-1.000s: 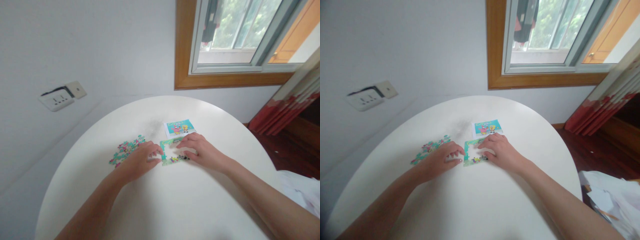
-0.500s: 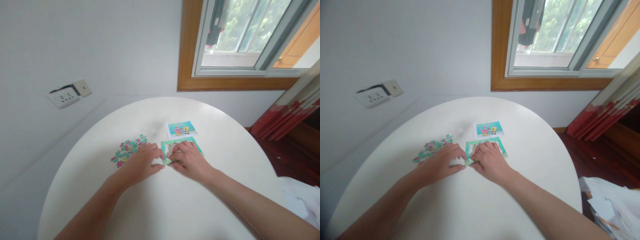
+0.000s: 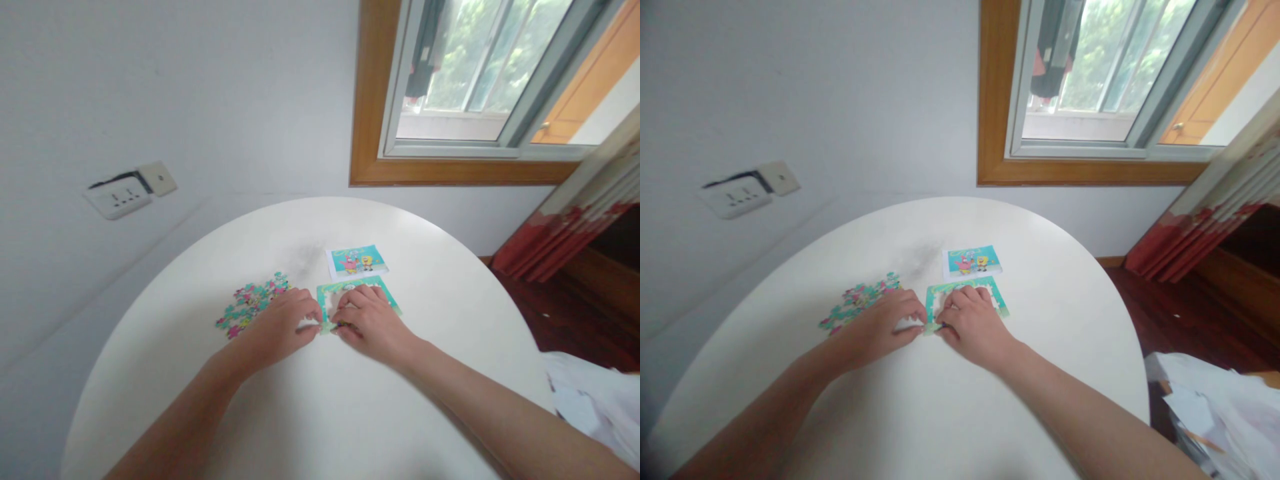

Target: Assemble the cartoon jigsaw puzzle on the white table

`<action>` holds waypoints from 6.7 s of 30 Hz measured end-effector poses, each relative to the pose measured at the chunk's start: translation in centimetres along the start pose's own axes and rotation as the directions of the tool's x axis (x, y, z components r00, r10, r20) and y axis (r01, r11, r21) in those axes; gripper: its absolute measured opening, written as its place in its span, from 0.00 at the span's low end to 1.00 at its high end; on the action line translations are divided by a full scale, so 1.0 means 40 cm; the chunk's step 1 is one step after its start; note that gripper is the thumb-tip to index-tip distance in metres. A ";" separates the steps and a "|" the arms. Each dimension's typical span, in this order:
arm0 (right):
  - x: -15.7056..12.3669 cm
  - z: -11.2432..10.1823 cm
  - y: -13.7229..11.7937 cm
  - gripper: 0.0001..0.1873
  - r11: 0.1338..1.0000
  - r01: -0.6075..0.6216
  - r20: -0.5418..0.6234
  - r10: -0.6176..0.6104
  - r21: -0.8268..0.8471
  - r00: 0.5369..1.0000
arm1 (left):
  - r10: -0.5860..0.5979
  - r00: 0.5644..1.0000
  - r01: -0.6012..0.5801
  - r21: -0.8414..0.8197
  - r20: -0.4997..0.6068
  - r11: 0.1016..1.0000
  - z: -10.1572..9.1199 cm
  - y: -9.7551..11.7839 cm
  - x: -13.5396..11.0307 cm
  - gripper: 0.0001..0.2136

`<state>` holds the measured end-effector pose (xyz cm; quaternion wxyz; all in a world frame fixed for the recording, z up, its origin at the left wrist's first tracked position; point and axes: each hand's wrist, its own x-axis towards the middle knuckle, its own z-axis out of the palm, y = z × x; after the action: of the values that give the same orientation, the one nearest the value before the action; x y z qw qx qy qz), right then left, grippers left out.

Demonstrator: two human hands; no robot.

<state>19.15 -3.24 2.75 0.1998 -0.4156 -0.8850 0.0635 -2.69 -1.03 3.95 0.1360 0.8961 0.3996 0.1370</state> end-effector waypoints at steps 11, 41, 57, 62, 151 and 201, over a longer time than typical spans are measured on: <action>0.008 0.018 -0.048 0.10 0.969 0.091 -0.048 -0.105 -0.229 0.993 | -0.035 0.999 0.034 -0.053 -0.020 0.998 0.006 -0.036 0.008 0.11; 0.011 0.048 -0.041 0.10 0.964 0.128 -0.080 -0.150 -0.234 0.985 | -0.041 0.999 0.039 -0.076 -0.021 0.996 0.014 -0.039 0.008 0.09; 0.008 0.058 -0.034 0.12 0.965 0.137 -0.141 -0.172 -0.226 0.975 | -0.251 0.960 0.269 -0.167 0.123 0.948 -0.031 -0.010 -0.004 0.13; 0.009 0.055 -0.034 0.11 0.965 0.137 -0.124 -0.167 -0.224 0.978 | -0.343 0.888 0.423 -0.251 0.305 0.871 -0.019 0.001 -0.004 0.19; -0.098 -0.087 0.263 0.04 0.572 -0.456 0.287 0.365 0.681 0.886 | 0.284 0.931 -0.140 0.497 -0.228 0.857 0.171 0.198 0.195 0.08; -0.081 -0.068 0.179 0.06 0.756 -0.420 0.087 0.439 0.502 0.894 | 0.134 0.963 -0.107 0.125 -0.235 0.986 0.025 -0.052 -0.021 0.10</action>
<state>27.20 -1.21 2.28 0.2980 -0.5410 -0.7135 0.3310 -4.30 -0.48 2.19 0.0275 0.9014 0.3651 0.2312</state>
